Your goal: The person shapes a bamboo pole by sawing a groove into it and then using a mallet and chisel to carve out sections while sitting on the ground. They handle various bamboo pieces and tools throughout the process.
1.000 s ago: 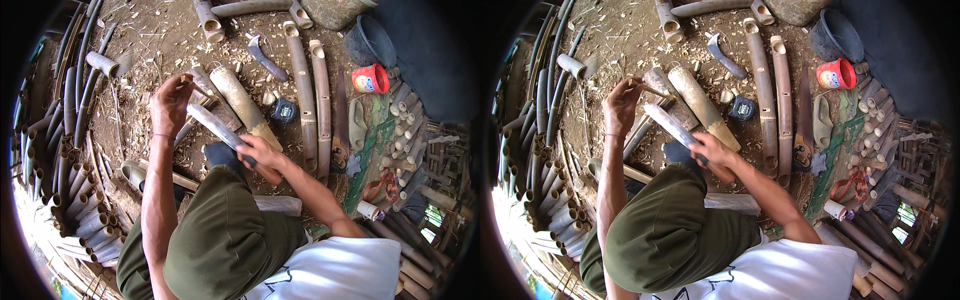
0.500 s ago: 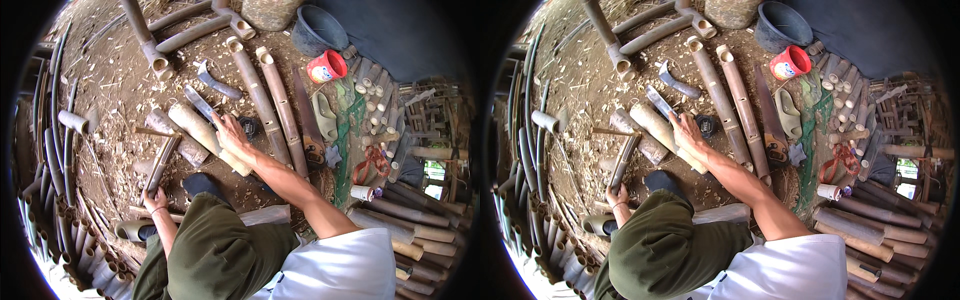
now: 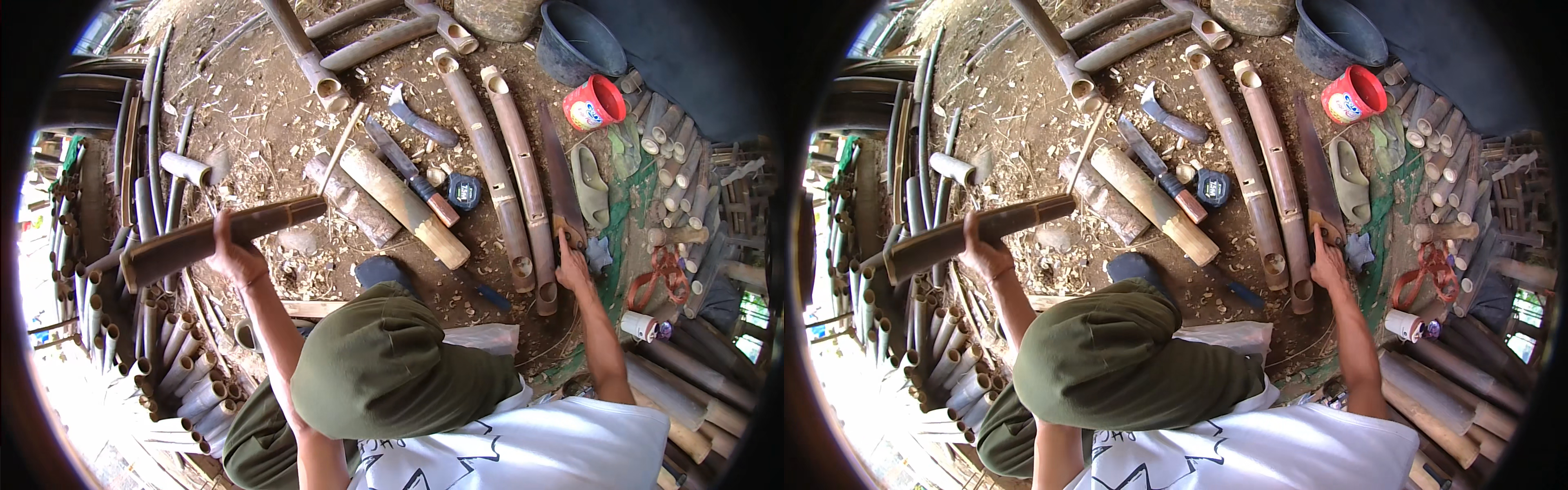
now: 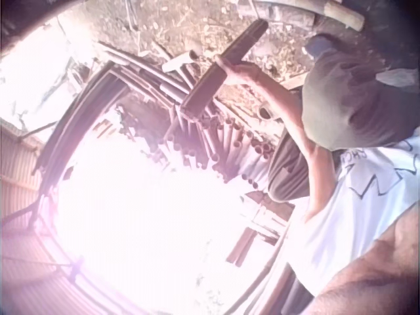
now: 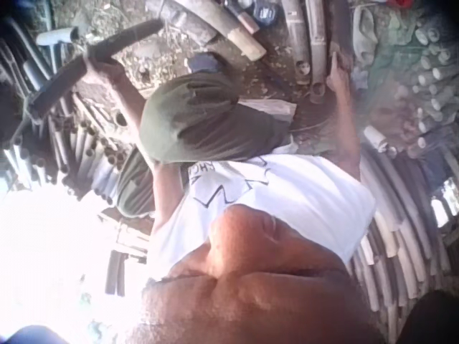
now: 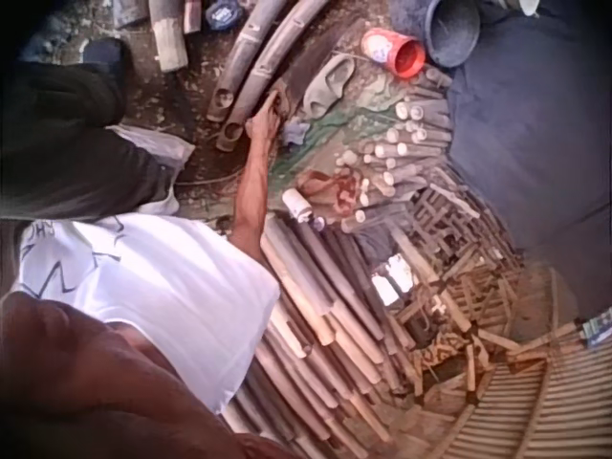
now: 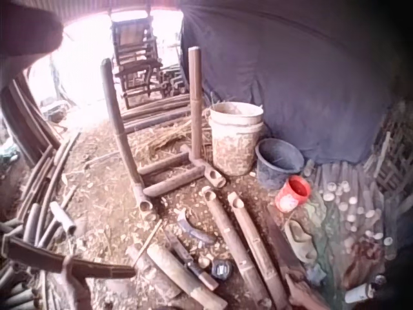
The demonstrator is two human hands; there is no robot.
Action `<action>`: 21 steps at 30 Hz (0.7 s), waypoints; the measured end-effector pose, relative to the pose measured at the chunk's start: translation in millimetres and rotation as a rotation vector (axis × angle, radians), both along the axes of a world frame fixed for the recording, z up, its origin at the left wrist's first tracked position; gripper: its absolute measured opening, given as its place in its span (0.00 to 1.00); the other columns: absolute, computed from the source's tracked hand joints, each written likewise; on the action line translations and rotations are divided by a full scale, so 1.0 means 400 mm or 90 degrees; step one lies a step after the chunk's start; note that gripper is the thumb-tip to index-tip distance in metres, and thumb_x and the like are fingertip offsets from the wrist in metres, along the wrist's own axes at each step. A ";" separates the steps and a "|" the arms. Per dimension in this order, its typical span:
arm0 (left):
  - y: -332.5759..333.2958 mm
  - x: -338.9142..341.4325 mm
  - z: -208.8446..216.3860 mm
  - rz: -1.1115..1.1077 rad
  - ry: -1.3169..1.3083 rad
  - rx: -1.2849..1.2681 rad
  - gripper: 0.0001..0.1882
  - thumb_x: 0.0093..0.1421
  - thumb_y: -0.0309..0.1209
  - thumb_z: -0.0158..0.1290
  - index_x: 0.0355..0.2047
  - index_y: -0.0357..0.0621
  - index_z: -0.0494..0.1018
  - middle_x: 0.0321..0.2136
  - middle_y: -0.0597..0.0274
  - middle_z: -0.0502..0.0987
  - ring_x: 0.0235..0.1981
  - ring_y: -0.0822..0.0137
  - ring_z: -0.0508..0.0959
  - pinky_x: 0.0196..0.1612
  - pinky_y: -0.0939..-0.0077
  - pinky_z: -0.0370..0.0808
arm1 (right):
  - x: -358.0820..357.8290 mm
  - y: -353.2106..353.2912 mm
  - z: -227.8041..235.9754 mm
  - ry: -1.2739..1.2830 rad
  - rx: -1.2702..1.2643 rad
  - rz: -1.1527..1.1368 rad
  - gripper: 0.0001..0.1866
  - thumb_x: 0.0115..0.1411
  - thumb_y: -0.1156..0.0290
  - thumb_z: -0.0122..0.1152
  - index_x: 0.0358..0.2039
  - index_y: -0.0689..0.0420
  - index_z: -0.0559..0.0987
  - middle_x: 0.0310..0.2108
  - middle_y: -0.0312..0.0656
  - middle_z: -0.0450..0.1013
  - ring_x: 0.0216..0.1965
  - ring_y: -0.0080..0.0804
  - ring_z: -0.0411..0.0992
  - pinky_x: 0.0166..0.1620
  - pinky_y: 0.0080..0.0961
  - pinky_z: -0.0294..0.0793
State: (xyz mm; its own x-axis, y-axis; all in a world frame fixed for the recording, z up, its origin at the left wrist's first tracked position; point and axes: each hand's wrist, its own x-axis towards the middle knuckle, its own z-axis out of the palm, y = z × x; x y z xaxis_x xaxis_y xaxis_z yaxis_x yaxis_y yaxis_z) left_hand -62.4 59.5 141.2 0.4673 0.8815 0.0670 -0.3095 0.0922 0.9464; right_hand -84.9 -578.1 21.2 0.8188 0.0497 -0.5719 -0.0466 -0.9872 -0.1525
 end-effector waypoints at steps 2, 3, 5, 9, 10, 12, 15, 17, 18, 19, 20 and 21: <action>-0.062 0.048 0.051 -0.038 -0.007 0.074 0.32 0.46 0.33 0.70 0.48 0.35 0.68 0.40 0.53 0.74 0.40 0.61 0.77 0.47 0.63 0.80 | -0.011 -0.029 0.007 -0.007 -0.042 0.076 0.58 0.46 0.83 0.60 0.73 0.52 0.38 0.59 0.58 0.62 0.57 0.57 0.64 0.60 0.44 0.64; -0.101 0.083 0.024 -0.052 -0.005 0.076 0.33 0.45 0.32 0.70 0.49 0.33 0.68 0.41 0.53 0.74 0.39 0.60 0.77 0.49 0.62 0.79 | -0.026 -0.063 0.009 -0.009 -0.030 0.067 0.59 0.46 0.82 0.62 0.72 0.52 0.37 0.59 0.57 0.61 0.57 0.57 0.63 0.60 0.44 0.64; -0.131 0.122 -0.013 -0.055 0.020 0.092 0.32 0.47 0.33 0.69 0.49 0.32 0.69 0.41 0.53 0.75 0.39 0.61 0.76 0.50 0.63 0.76 | -0.051 -0.065 0.039 -0.100 0.019 0.062 0.53 0.49 0.79 0.64 0.72 0.53 0.45 0.57 0.55 0.64 0.56 0.53 0.67 0.59 0.40 0.67; -0.129 0.099 -0.024 0.016 0.062 0.132 0.29 0.49 0.31 0.68 0.48 0.30 0.70 0.41 0.50 0.75 0.37 0.61 0.77 0.48 0.67 0.77 | -0.073 0.082 0.184 -0.448 0.382 -0.160 0.36 0.57 0.74 0.62 0.66 0.62 0.61 0.55 0.54 0.70 0.53 0.41 0.72 0.55 0.31 0.71; -0.140 0.107 -0.034 0.023 0.073 0.123 0.29 0.49 0.31 0.67 0.48 0.29 0.70 0.41 0.50 0.75 0.37 0.60 0.77 0.47 0.67 0.77 | -0.077 0.121 0.249 -0.491 0.465 -0.207 0.32 0.59 0.72 0.61 0.63 0.66 0.65 0.55 0.54 0.71 0.51 0.37 0.74 0.53 0.29 0.72; -0.161 0.101 -0.022 0.038 0.064 0.125 0.30 0.50 0.32 0.67 0.49 0.28 0.69 0.41 0.48 0.75 0.38 0.60 0.77 0.48 0.66 0.77 | -0.121 0.175 0.314 -0.399 0.540 -0.201 0.32 0.56 0.75 0.60 0.61 0.71 0.65 0.49 0.56 0.74 0.46 0.38 0.76 0.50 0.30 0.75; -0.177 0.099 -0.047 -0.018 0.068 0.158 0.23 0.53 0.29 0.63 0.47 0.32 0.70 0.39 0.50 0.78 0.40 0.61 0.77 0.51 0.63 0.75 | -0.124 0.316 0.405 -0.285 0.636 -0.099 0.31 0.50 0.79 0.58 0.57 0.74 0.69 0.40 0.55 0.78 0.35 0.38 0.80 0.42 0.28 0.78; -0.181 0.097 -0.047 -0.040 0.075 0.157 0.20 0.54 0.28 0.62 0.44 0.36 0.69 0.39 0.50 0.79 0.42 0.62 0.77 0.53 0.60 0.73 | -0.063 0.396 0.399 -0.304 0.639 0.063 0.32 0.41 0.83 0.57 0.52 0.72 0.75 0.34 0.55 0.78 0.27 0.40 0.79 0.34 0.28 0.77; -0.181 0.097 -0.048 -0.050 0.066 0.166 0.19 0.54 0.28 0.62 0.44 0.36 0.69 0.39 0.50 0.79 0.42 0.61 0.77 0.54 0.60 0.73 | -0.053 0.410 0.385 -0.309 0.620 0.109 0.34 0.39 0.83 0.57 0.53 0.70 0.75 0.30 0.54 0.78 0.24 0.41 0.77 0.30 0.30 0.76; -0.178 0.094 -0.050 -0.056 0.059 0.176 0.18 0.54 0.27 0.62 0.43 0.36 0.70 0.39 0.50 0.79 0.42 0.61 0.77 0.54 0.60 0.72 | -0.050 0.412 0.377 -0.287 0.617 0.126 0.34 0.38 0.83 0.57 0.53 0.69 0.75 0.29 0.53 0.77 0.23 0.42 0.77 0.30 0.31 0.76; -0.178 0.092 -0.055 -0.062 0.052 0.187 0.18 0.53 0.27 0.61 0.43 0.37 0.70 0.38 0.51 0.79 0.42 0.61 0.77 0.54 0.59 0.72 | -0.047 0.413 0.372 -0.266 0.613 0.142 0.35 0.37 0.82 0.58 0.53 0.69 0.75 0.27 0.53 0.76 0.23 0.43 0.76 0.29 0.32 0.76; -0.184 0.093 -0.062 -0.063 0.029 0.198 0.18 0.53 0.25 0.61 0.43 0.37 0.68 0.39 0.50 0.79 0.43 0.61 0.77 0.55 0.58 0.71 | -0.038 0.404 0.369 -0.254 0.602 0.164 0.35 0.37 0.82 0.58 0.53 0.69 0.75 0.26 0.52 0.76 0.22 0.42 0.76 0.29 0.33 0.75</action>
